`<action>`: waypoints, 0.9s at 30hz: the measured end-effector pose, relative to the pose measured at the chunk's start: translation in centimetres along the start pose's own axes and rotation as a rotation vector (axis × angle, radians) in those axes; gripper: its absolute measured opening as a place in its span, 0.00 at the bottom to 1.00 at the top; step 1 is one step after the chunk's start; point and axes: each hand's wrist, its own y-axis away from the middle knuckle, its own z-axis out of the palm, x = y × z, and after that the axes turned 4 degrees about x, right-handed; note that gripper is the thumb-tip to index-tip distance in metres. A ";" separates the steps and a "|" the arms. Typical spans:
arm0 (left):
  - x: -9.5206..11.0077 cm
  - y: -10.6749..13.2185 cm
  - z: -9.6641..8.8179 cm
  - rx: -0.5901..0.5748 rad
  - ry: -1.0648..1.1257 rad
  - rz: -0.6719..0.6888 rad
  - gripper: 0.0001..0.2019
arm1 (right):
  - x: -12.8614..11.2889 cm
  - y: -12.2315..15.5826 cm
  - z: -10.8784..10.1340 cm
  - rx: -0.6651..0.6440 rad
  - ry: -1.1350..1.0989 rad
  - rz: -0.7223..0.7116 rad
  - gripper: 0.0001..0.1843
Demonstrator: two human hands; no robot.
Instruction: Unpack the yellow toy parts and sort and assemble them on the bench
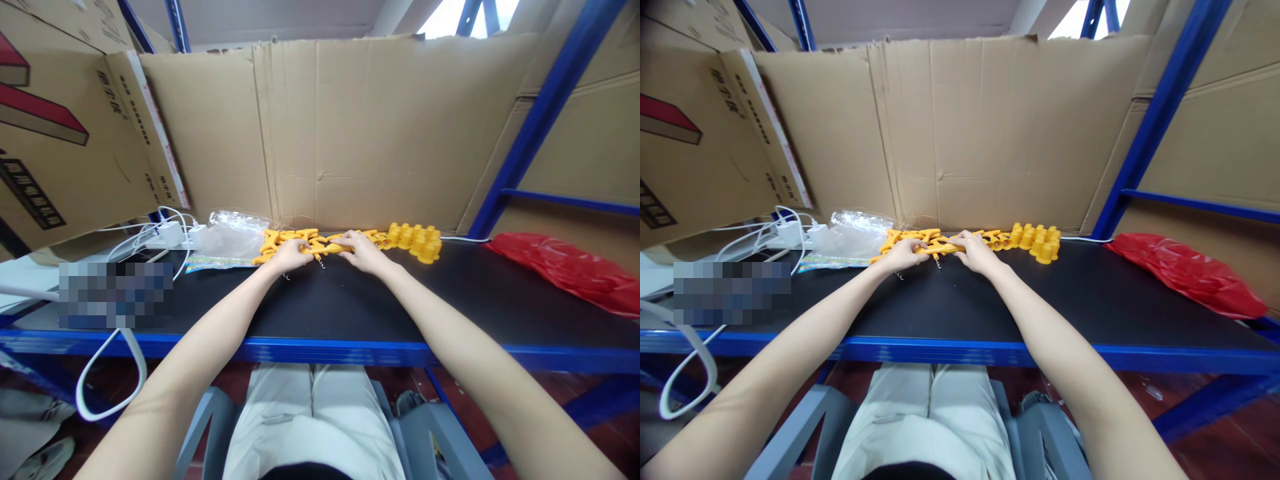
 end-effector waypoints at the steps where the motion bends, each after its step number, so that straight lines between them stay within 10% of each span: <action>1: -0.1 -0.1 0.0 0.013 0.015 -0.005 0.11 | 0.0 0.0 0.0 -0.004 -0.005 -0.003 0.20; 27: -0.6 0.0 -0.4 0.146 -0.212 0.155 0.14 | -0.2 -0.1 -1.2 -0.126 -0.796 0.465 0.17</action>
